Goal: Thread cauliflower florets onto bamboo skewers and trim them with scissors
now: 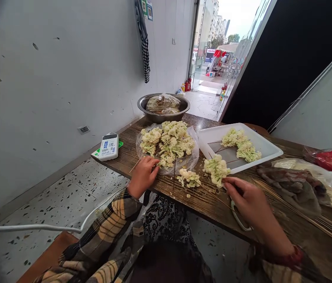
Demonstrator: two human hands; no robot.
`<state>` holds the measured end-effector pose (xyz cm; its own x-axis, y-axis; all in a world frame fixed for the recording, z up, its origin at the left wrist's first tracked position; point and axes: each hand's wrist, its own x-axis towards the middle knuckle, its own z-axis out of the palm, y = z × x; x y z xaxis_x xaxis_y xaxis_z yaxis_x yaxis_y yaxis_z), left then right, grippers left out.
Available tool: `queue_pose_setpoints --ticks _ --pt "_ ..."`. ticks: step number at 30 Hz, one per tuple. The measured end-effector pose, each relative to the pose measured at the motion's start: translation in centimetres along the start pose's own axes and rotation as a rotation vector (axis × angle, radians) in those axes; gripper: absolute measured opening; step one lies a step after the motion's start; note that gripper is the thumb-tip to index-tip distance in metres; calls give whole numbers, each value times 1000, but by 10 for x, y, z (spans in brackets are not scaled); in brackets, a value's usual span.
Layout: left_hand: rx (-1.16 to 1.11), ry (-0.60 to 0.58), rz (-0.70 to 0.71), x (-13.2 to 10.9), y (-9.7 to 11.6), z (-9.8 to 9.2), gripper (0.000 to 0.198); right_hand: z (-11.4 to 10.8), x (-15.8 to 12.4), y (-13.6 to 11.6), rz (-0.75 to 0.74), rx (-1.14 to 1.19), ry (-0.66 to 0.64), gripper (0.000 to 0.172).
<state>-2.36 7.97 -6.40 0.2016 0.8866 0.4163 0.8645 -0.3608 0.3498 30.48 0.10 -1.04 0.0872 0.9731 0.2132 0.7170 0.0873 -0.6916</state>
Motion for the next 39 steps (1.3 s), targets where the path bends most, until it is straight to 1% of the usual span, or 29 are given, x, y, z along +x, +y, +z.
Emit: queue_pose_setpoints --ticks 2,6,9,11,13,15,17,18,21,23,25,28,30,33,36,39 --pt "104 -22 -3 1 2 4 19 8 11 4 -71 -52 -86 29" --pt "197 -27 -8 5 2 9 18 25 23 11 -125 -99 -228 35" --pt "180 2 3 7 -2 10 19 31 24 21 -169 -233 -283 35" --pt "109 28 1 6 -3 10 16 30 21 26 -216 -344 -303 34" --pt "-26 71 -19 6 -3 9 13 27 15 27 -255 -441 -271 33" --pt "-216 115 -68 6 -1 6 9 23 7 22 -287 -498 -184 33" --pt "-458 134 -159 6 3 4 7 21 -2 14 -338 -514 -105 33" --pt "-601 130 -214 7 6 3 7 22 -5 9 -375 -514 -93 32" --pt "-1061 73 -374 8 15 -2 15 32 -13 0 -488 -551 -128 29" --pt "-1305 25 -448 8 20 -6 23 42 -15 -1 -524 -613 -145 27" --pt "-1468 -17 -514 7 23 -9 29 53 -16 -1 -525 -675 -143 26" --pt "-1610 -64 -588 4 25 -13 34 64 -17 0 -508 -720 -144 24" --pt "-1650 -74 -609 2 26 -14 34 68 -17 1 -497 -692 -136 25" --pt "-1670 -74 -620 -1 27 -17 33 68 -17 4 -463 -563 -101 27" --pt "-1669 -108 -594 -4 30 -21 31 62 -17 3 -395 -357 -40 29" --pt "-1619 -125 -553 -6 35 -25 30 57 -21 -6 -321 -116 -13 28"
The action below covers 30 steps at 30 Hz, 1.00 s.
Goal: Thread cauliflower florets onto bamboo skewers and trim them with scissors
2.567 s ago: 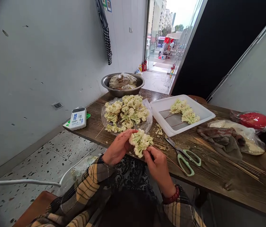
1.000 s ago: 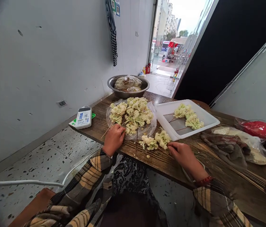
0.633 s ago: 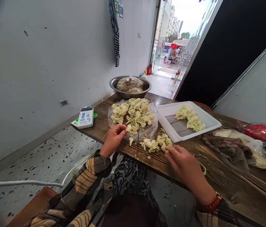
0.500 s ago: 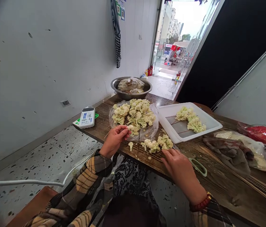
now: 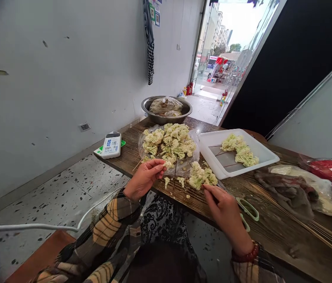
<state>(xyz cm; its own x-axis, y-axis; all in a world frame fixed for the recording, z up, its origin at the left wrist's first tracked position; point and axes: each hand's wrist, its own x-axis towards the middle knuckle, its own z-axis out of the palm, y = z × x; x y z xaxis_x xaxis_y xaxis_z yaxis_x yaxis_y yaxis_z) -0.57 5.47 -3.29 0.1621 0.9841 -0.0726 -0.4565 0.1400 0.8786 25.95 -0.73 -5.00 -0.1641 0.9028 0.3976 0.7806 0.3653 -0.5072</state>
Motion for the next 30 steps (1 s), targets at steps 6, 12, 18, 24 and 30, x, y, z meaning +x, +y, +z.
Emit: queue_pose_setpoints --ticks 6,12,18,24,30 --pt "72 -11 38 -6 2 10 30 3 -9 -23 110 241 17 28" --pt "131 -40 56 -11 2 16 26 3 -18 -33 171 334 57 24" --pt "95 -71 68 -14 0 20 27 3 -22 -43 171 396 46 23" --pt "2 -136 2 -19 2 27 30 7 -28 -52 154 443 20 22" --pt "143 -85 17 -22 8 32 25 6 -31 -51 207 467 -7 25"
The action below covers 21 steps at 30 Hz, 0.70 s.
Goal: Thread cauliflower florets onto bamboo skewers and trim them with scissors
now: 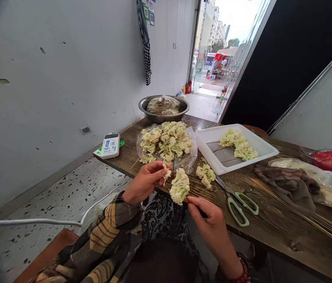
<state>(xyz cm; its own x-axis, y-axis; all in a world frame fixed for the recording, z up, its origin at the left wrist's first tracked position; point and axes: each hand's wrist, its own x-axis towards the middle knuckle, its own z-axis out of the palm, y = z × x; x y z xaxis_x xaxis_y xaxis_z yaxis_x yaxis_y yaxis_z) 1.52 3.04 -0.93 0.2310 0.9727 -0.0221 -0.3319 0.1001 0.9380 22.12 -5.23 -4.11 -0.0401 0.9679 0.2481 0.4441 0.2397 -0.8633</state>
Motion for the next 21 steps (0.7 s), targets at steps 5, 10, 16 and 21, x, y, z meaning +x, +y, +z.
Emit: queue_pose_setpoints --ticks 5,10,16,21 --pt "78 0 -6 0 1 -1 23 -2 0 4 12 16 -11 24" --pt "99 -23 -3 2 -1 -1 24 -2 -1 8 25 42 1 23" --pt "27 -23 -1 3 -2 2 21 -3 -2 10 34 51 -14 23" --pt "-5 -20 -6 5 -5 1 22 -4 -3 10 52 48 -26 26"
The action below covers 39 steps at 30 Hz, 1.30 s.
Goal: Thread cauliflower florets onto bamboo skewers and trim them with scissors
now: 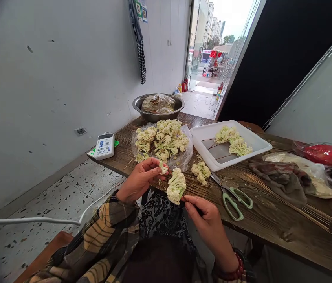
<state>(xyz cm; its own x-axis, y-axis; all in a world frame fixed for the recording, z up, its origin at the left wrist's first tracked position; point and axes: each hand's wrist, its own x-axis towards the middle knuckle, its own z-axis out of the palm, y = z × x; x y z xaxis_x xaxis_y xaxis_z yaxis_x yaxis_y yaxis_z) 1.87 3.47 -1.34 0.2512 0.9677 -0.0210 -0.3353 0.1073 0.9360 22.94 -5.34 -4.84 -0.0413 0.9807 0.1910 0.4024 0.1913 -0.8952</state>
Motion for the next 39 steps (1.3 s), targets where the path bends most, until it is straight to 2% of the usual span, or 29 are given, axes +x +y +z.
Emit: queue_pose_setpoints --ticks 4,8,29,39 --pt "84 51 4 -1 -1 -1 23 1 -1 0 -14 -1 3 25" --pt "131 15 -6 -3 0 -2 29 3 -1 0 -27 -2 10 25" --pt "87 40 10 -3 -6 -3 24 7 -2 7 -93 -48 -4 26" --pt "163 39 68 -6 -4 -2 25 7 -1 -2 -75 -51 -7 25"
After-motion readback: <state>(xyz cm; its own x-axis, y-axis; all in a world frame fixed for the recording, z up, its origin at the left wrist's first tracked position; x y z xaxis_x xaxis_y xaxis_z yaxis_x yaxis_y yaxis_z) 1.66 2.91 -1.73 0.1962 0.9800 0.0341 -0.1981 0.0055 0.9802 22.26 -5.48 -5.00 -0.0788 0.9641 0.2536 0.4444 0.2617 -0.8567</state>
